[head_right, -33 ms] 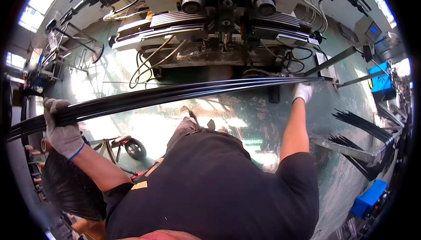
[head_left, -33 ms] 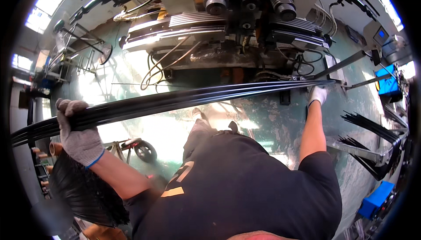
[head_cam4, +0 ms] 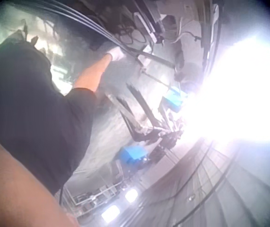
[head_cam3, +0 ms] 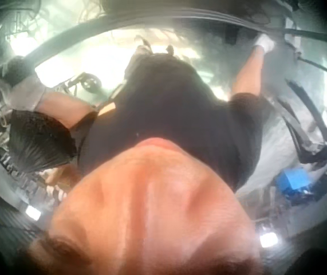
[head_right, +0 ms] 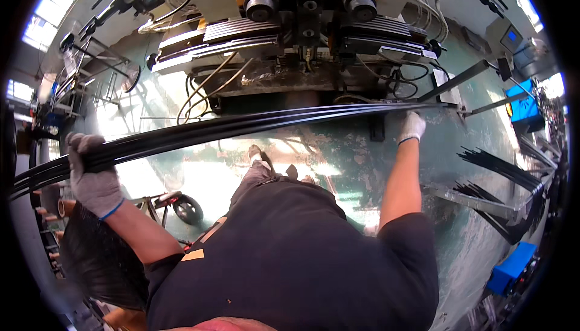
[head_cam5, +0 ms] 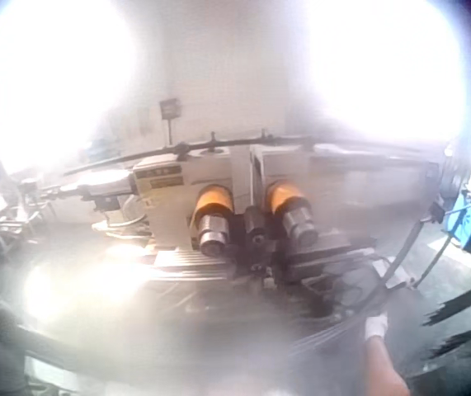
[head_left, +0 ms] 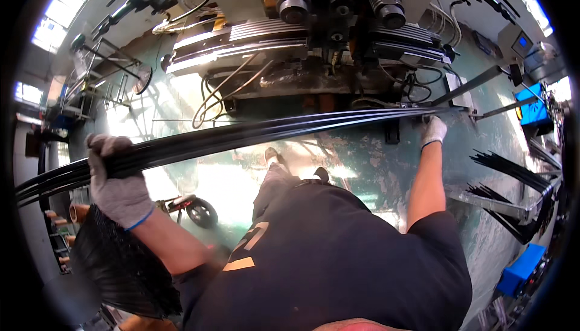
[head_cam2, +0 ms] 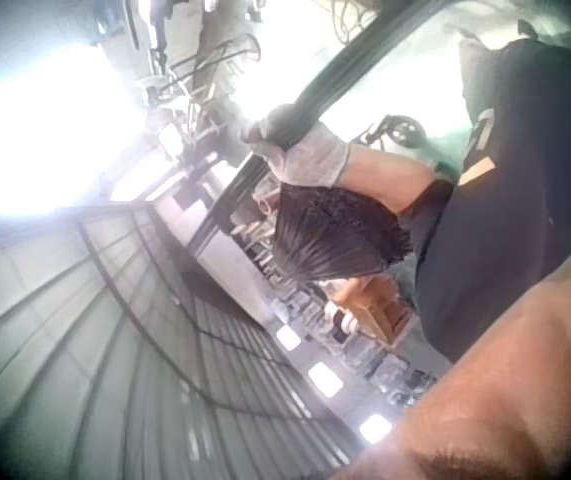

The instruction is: The person measures a wooden board with a tape measure, then operates a metal bending machine. They repeatedly feed bundles of long metal rods into the machine, activate the bending cycle, and remove the bent rods, stacking them on a nearby rack.

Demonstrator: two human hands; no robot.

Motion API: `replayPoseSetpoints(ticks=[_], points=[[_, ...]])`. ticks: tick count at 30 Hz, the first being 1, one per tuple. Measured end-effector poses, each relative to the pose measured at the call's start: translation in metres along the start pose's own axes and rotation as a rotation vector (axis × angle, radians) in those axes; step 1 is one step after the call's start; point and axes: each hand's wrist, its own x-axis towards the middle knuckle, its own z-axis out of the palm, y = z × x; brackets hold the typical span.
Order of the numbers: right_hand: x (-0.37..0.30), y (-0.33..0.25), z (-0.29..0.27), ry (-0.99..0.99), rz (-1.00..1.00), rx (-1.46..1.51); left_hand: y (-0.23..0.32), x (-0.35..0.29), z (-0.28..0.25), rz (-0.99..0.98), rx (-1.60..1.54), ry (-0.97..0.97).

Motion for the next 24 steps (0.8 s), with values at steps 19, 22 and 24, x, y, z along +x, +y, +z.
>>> replayPoseSetpoints(ticks=[19, 22, 24], points=[[-0.155, -0.093, 0.297, -0.325, 0.179, 0.978, -0.042, 0.259, -0.220, -0.303, 0.106, 0.069], [-0.146, -0.081, 0.310, -0.345, -0.002, 0.788, -0.070, 0.262, -0.233, -0.395, 0.039, -0.002], [-0.101, -0.045, 0.302, -0.284, -0.226, 0.496, -0.087, 0.269, -0.237, -0.437, 0.018, 0.007]])
